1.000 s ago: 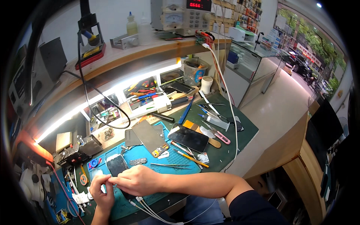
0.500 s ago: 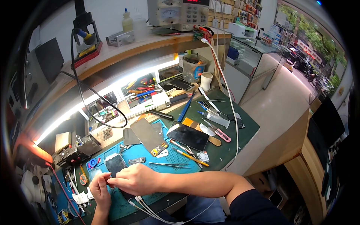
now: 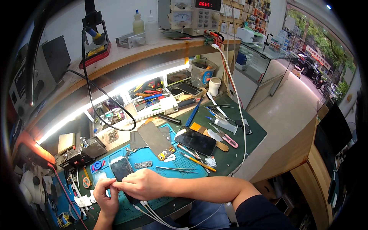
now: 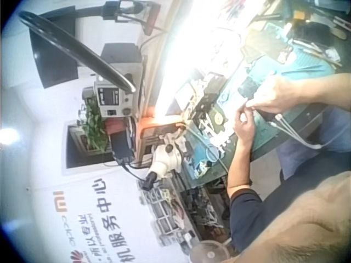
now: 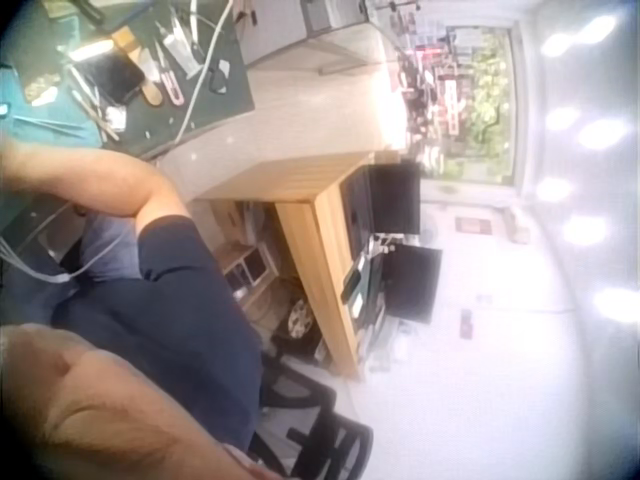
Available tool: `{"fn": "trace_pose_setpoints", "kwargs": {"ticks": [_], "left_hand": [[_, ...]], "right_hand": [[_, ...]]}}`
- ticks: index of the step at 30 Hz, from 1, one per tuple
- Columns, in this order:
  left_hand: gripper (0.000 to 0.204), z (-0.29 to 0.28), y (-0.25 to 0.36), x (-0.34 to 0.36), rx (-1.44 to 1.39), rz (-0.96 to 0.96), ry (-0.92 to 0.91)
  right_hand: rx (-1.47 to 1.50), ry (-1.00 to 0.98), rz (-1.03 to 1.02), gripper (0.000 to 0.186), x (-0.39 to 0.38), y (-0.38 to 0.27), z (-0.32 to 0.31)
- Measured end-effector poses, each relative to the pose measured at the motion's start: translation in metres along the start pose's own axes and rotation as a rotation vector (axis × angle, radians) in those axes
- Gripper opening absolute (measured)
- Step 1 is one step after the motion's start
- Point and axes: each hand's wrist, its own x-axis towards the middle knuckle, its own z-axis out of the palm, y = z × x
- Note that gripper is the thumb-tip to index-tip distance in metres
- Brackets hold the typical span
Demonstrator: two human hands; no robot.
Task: The person disassembles a smartphone, removes the battery, and handles the internal components. They then reassemble the device, using a screwdriver to secure the casing and a plastic tool to pry the screen assembly.
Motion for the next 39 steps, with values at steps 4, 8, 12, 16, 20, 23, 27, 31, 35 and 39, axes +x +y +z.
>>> {"fn": "trace_pose_setpoints", "kwargs": {"ticks": [4,8,12,16,20,23,27,31,35,39], "left_hand": [[0.009,-0.001,0.002,-0.001,0.002,-0.01,0.011],[0.01,-0.002,0.001,0.001,0.089,0.082,-0.02],[0.011,-0.001,0.0,0.0,0.078,0.065,-0.001],[0.01,-0.003,-0.003,-0.001,0.009,0.027,-0.002],[0.013,0.0,0.007,0.001,-0.106,-0.094,0.03],[0.017,0.001,0.009,0.002,-0.088,-0.083,0.043],[0.018,0.004,0.012,0.004,-0.002,-0.017,0.007],[0.018,0.004,0.016,0.006,0.025,-0.028,0.007],[0.017,0.004,0.018,0.007,0.062,-0.036,-0.021],[0.02,-0.002,0.021,0.007,0.101,-0.022,-0.005]], "right_hand": [[0.03,0.007,-0.014,0.012,0.0,0.0,0.001],[0.013,0.018,-0.042,0.025,-0.002,0.003,0.002],[0.016,0.012,-0.048,0.028,-0.003,0.003,0.003],[-0.008,-0.003,-0.053,0.032,-0.002,0.002,0.003],[-0.013,0.016,-0.037,0.034,0.0,0.001,0.001],[-0.008,0.039,-0.013,0.033,0.003,-0.002,-0.002],[-0.022,0.044,-0.009,0.03,0.003,-0.002,-0.003],[-0.024,0.036,-0.021,0.029,0.002,-0.001,-0.002],[-0.027,0.011,-0.02,0.027,-0.003,0.002,-0.002],[-0.01,-0.002,-0.017,0.032,0.003,0.001,0.001]]}}
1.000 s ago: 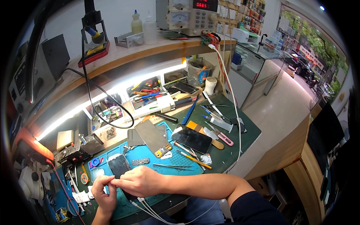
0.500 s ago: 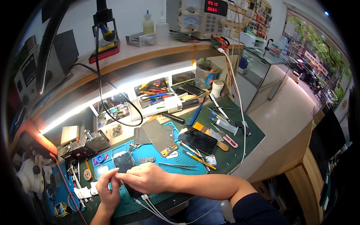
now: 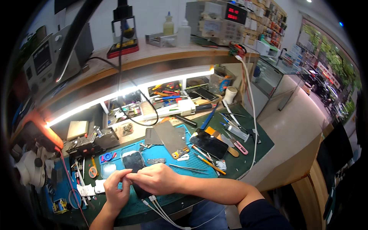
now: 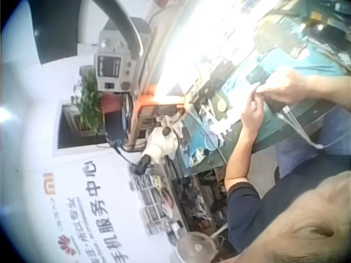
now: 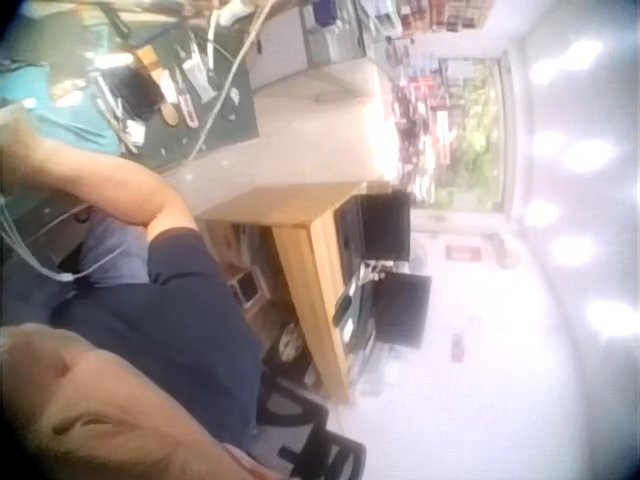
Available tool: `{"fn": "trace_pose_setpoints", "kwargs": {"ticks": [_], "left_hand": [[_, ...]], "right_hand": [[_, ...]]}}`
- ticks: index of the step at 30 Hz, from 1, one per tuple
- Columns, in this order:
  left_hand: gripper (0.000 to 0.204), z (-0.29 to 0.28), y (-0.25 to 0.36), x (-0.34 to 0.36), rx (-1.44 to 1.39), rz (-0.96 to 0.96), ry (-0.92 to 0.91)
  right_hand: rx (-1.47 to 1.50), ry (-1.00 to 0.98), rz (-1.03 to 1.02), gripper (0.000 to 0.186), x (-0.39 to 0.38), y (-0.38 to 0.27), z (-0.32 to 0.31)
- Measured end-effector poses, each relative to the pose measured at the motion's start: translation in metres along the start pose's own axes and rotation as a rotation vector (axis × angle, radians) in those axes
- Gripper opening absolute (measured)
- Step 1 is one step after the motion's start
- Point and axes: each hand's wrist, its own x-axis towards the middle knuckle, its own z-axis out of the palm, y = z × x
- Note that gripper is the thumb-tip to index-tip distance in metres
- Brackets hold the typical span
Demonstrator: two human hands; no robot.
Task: The person disassembles a smartphone, removes the battery, and handles the internal components. They then reassemble the device, using a screwdriver to secure the casing and a plastic tool to pry the screen assembly.
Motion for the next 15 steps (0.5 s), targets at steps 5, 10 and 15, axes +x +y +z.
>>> {"fn": "trace_pose_setpoints", "kwargs": {"ticks": [5,10,15], "left_hand": [[0.03,0.003,-0.009,0.005,0.005,0.021,-0.135],[0.018,-0.009,-0.013,-0.001,0.015,0.069,-0.06],[0.02,-0.004,-0.016,-0.001,0.009,0.126,0.033]], "right_hand": [[-0.007,-0.022,-0.017,0.038,0.003,0.003,-0.007],[-0.058,-0.128,0.026,0.034,0.013,-0.008,-0.004],[-0.023,-0.079,0.096,0.034,0.013,-0.013,-0.003]]}}
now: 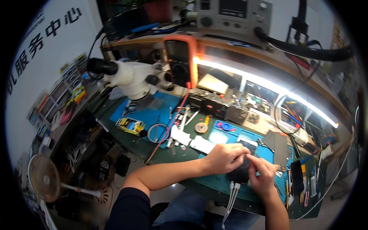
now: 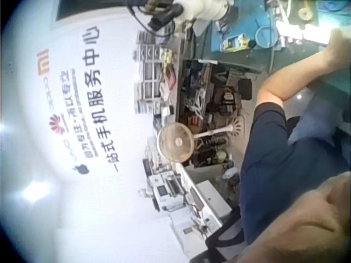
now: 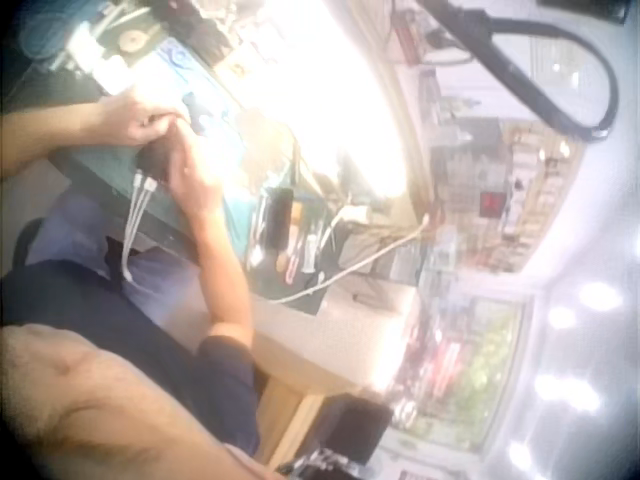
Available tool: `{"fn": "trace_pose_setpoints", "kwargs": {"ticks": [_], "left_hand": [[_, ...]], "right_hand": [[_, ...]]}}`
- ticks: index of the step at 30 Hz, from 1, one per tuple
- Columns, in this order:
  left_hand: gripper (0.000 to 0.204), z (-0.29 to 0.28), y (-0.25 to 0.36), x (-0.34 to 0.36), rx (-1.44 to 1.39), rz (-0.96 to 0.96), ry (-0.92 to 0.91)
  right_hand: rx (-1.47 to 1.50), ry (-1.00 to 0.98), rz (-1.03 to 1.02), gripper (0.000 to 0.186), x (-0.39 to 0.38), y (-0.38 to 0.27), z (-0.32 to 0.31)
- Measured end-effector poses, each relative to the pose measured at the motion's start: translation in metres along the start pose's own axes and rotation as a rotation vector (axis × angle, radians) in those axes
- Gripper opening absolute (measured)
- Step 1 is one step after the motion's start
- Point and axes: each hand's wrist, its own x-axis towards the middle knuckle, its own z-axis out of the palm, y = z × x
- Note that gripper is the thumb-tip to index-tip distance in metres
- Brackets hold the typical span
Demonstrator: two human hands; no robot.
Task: The person disassembles a smartphone, removes the battery, and handles the internal components. They then reassemble the device, using a screwdriver to secure the casing and a plastic tool to pry the screen assembly.
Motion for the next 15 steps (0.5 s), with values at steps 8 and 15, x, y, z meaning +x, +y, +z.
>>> {"fn": "trace_pose_setpoints", "kwargs": {"ticks": [8,15], "left_hand": [[0.031,-0.0043,-0.003,0.007,0.017,0.148,0.128],[0.036,-0.004,-0.0025,0.0019,-0.084,-0.001,0.046]], "right_hand": [[0.055,0.116,0.1,0.032,0.0009,0.0043,-0.0035],[0.014,0.097,0.121,0.021,-0.0003,0.0047,0.0053]]}}
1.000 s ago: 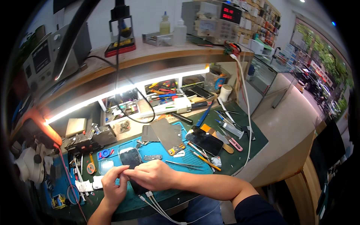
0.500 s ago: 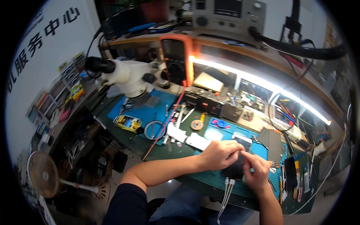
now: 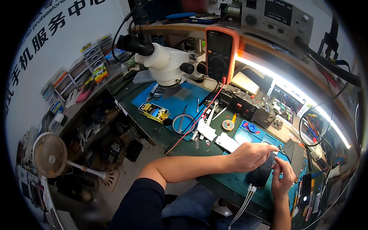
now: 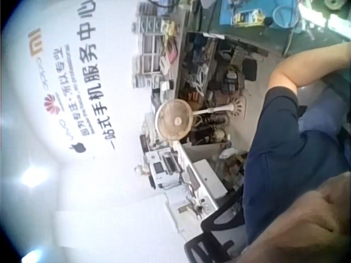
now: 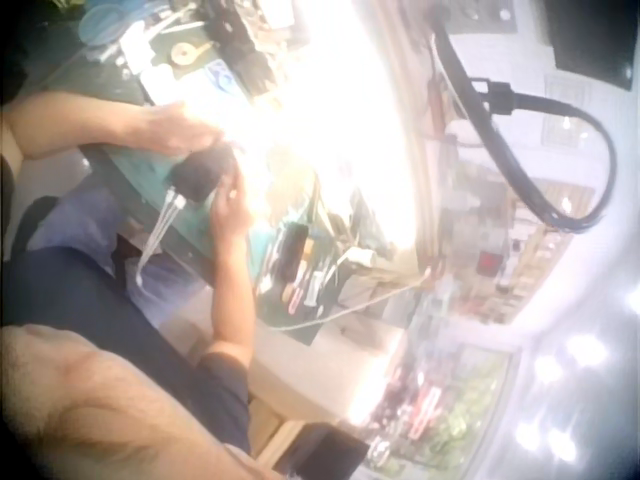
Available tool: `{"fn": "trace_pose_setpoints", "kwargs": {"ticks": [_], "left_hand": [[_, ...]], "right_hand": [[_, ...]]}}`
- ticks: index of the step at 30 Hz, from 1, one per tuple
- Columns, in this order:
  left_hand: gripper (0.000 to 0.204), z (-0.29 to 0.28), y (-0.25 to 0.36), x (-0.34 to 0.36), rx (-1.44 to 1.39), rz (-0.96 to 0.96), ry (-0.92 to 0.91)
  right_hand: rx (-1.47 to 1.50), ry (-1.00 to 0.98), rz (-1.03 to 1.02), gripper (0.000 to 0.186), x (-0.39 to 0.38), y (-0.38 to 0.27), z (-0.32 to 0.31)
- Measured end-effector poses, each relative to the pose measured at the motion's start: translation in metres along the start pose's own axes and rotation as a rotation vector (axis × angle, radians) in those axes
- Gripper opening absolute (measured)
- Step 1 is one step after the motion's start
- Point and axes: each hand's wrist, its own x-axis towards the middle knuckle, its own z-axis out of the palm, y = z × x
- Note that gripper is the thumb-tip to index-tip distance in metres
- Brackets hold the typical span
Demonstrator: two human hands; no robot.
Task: The person disassembles a smartphone, removes the battery, and handles the internal components. They then reassemble the device, using a screwdriver to secure the casing and a plastic tool to pry the screen assembly.
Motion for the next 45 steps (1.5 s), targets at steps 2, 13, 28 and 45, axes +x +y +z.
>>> {"fn": "trace_pose_setpoints", "kwargs": {"ticks": [2,13,28,45], "left_hand": [[0.039,0.003,0.0,-0.001,0.01,-0.016,0.015],[0.042,-0.001,0.004,0.004,0.063,0.061,0.063],[0.037,0.002,-0.002,0.002,0.004,0.03,0.067],[0.013,0.001,0.002,0.001,0.021,0.087,0.081]], "right_hand": [[-0.012,-0.012,-0.002,0.02,0.0,-0.001,0.0],[-0.029,-0.054,-0.034,0.022,0.0,-0.002,-0.001],[0.018,-0.04,0.0,0.024,-0.004,0.0,0.003],[-0.005,-0.044,-0.012,0.022,-0.005,0.001,0.003]]}}
